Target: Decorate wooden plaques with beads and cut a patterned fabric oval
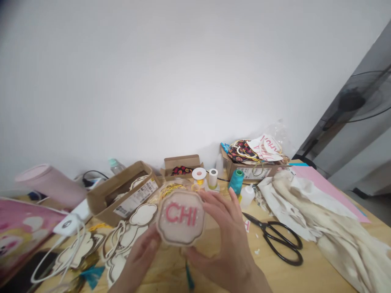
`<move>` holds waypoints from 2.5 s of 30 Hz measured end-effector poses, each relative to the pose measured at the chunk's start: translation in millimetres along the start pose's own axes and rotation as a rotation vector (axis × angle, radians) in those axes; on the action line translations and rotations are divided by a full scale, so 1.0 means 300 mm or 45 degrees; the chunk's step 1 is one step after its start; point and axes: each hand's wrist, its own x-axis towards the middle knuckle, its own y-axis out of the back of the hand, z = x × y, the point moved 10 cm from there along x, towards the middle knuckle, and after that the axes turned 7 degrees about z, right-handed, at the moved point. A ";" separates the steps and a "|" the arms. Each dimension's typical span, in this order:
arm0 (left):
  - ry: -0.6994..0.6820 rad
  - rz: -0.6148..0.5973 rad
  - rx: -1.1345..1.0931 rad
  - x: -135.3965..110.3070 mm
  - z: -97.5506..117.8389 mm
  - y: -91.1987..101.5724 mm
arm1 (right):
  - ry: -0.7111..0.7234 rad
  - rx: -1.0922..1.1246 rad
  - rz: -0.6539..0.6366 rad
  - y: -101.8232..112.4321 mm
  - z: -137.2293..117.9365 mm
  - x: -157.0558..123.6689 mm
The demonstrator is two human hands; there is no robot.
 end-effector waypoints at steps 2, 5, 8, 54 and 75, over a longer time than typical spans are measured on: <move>0.067 -0.226 -0.295 0.019 -0.038 -0.079 | -0.043 -0.022 -0.038 -0.047 0.051 -0.035; 0.124 -0.197 -0.473 0.032 -0.054 -0.128 | -0.127 -0.031 -0.042 -0.100 0.126 -0.089; 0.167 -0.089 -0.508 0.036 -0.056 -0.168 | -0.210 -0.030 -0.029 -0.135 0.177 -0.122; -0.054 0.349 -0.579 -0.035 -0.078 -0.173 | -0.438 1.079 0.157 -0.118 0.259 -0.128; 0.727 -0.272 -1.482 -0.021 -0.141 -0.372 | -0.199 0.141 -0.215 -0.192 0.165 -0.117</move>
